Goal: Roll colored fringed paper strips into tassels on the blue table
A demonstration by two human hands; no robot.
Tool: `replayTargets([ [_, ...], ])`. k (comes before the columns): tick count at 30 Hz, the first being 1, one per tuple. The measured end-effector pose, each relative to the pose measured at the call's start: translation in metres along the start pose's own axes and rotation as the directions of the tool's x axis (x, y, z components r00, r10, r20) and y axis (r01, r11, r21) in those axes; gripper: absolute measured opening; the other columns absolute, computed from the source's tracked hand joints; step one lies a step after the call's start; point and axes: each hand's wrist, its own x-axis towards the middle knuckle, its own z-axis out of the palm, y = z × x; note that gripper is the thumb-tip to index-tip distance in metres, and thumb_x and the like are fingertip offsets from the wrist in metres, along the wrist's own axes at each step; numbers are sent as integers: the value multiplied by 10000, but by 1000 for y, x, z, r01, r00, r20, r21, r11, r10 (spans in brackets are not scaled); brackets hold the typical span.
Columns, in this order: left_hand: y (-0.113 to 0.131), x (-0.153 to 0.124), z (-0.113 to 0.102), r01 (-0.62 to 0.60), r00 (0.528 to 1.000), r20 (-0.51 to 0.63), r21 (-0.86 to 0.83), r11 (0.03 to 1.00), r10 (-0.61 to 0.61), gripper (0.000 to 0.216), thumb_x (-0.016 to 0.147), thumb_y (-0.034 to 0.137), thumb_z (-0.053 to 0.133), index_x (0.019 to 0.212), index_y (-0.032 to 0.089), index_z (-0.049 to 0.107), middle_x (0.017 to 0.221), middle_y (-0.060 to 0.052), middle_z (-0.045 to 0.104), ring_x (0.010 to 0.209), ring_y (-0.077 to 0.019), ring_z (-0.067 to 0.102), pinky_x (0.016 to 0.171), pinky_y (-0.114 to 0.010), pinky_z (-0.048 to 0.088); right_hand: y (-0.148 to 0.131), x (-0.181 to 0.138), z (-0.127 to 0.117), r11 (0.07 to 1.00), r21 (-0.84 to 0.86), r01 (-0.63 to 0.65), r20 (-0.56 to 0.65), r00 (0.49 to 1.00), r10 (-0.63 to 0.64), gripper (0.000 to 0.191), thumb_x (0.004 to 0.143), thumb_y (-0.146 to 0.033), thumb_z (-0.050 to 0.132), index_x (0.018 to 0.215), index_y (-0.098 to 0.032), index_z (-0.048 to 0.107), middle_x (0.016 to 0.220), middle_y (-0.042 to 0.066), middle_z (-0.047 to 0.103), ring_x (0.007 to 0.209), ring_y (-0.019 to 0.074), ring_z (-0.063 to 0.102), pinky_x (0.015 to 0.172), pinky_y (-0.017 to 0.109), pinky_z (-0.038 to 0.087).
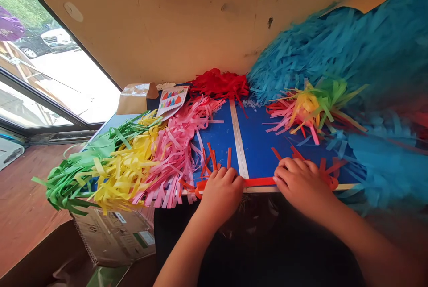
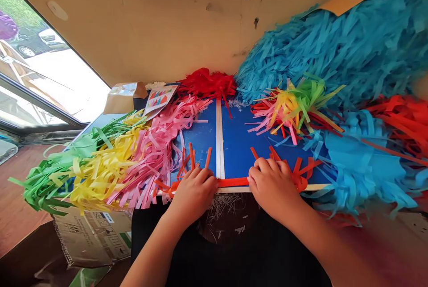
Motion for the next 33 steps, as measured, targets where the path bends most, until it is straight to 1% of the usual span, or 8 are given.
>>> replayTargets([
  [11,8,3,1,185,983,-21,108,977,-184,149,856,253,480,782,172,582,848,-72,587,789,-237,543,651,-363,441,-10,15,-3,968,-211,-139,28,989,148,136,785,-144,485,755,-172,615,802,82,572,756,200,463,627,331,210],
  [17,19,0,6,226,960,-191,97,969,-205,165,763,70,527,878,174,585,1093,-77,593,901,-246,551,737,-388,459,-6,18,-13,925,-342,-163,-28,986,163,230,740,-47,464,861,-163,620,779,89,576,733,215,479,605,338,195],
  [23,27,1,9,376,855,-413,75,924,-314,253,788,52,451,970,143,602,1109,-133,606,994,-286,555,799,-440,450,-3,17,-10,929,-323,-182,-37,983,180,211,741,-56,481,867,-164,613,789,96,592,749,235,512,612,341,225],
  [25,35,3,9,313,846,-468,47,949,-256,294,811,92,425,1059,126,580,1157,-142,590,1062,-279,533,855,-433,432,-4,17,-10,930,-317,-187,-33,982,187,220,746,-60,479,891,-163,608,797,94,597,759,241,522,616,341,234],
  [27,47,5,11,106,909,-408,34,994,-83,376,849,216,419,1199,106,503,1269,-135,522,1175,-257,464,928,-396,403,-5,17,-11,932,-307,-192,-17,980,196,205,754,-74,486,898,-160,604,811,96,602,778,250,532,625,343,244],
  [29,58,8,16,-98,963,-252,15,995,99,544,868,414,398,1300,82,407,1363,-125,428,1269,-239,366,987,-361,370,-5,17,-11,936,-292,-195,-4,979,203,186,762,-91,494,898,-158,603,820,100,608,792,257,538,628,345,250],
  [31,63,9,21,-150,982,-112,4,989,150,711,839,577,365,1334,67,361,1408,-127,356,1313,-239,296,1025,-360,339,-3,16,-10,940,-283,-193,5,979,202,184,772,-93,485,896,-157,604,820,103,611,789,254,540,622,344,250],
  [33,60,6,25,-87,995,-48,14,996,87,774,814,637,355,1337,67,360,1415,-131,337,1315,-243,295,1034,-375,336,0,15,-9,940,-279,-196,15,978,208,186,776,-91,470,884,-158,606,815,103,612,789,251,537,613,342,247],
])
